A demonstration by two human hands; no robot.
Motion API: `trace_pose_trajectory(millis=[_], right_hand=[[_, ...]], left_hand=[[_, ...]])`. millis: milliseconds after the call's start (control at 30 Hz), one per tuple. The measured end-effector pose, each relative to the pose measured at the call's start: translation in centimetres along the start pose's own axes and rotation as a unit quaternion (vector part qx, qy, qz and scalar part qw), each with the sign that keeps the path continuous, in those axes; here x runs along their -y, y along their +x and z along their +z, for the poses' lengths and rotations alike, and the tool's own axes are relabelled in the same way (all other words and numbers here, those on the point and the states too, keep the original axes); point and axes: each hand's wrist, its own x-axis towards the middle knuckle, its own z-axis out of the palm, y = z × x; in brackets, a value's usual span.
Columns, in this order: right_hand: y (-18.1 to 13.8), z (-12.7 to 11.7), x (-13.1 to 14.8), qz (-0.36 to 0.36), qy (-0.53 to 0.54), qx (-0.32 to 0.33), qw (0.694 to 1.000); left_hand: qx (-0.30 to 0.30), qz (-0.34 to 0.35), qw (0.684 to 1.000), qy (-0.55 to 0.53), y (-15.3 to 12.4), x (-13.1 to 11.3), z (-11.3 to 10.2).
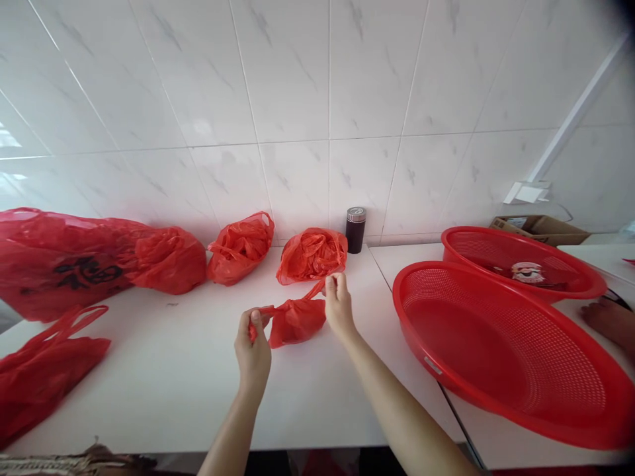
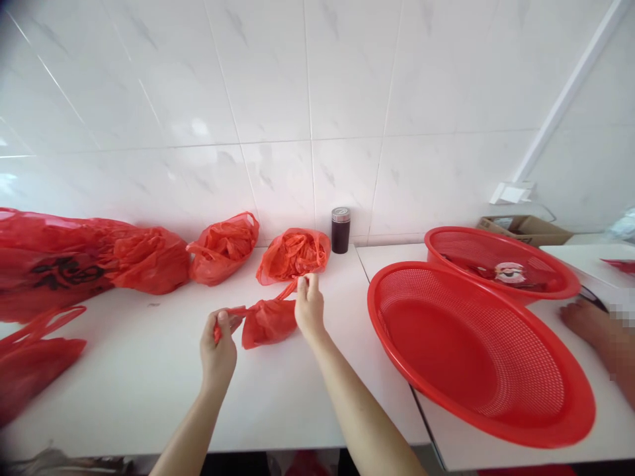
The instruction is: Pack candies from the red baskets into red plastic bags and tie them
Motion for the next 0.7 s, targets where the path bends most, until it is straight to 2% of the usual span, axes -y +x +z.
trace_pose_trajectory(millis=[133, 233, 467, 567, 700], right_hand=[[-1.2, 3.1, -0.5, -0.029, -0.092, 0.048, 0.994], [-1.2, 4.0, -1.8, -0.021, -0.157, 0.066, 0.985], [0.6, 2.2, -4.5, -0.002, -0.259, 0.056, 0.964], [0.9, 2.0, -5.7, 0.004, -0.303, 0.06, 0.951], [0.8, 2.3, -7.3, 0.026, -0.361, 0.042, 0.931]], left_hand=[[-0.043, -0.009, 0.999, 0.007, 0.4, 0.3, 2.3], [-0.05, 0.0, 0.997, 0.052, 1.1, 0.8, 2.5], [0.065, 0.005, 0.98, 0.188, 2.8, 3.2, 0.4], [0.107, -0.004, 0.97, 0.22, 3.3, 4.6, 0.4], [0.128, -0.024, 0.957, 0.258, 3.4, 6.1, 0.9]])
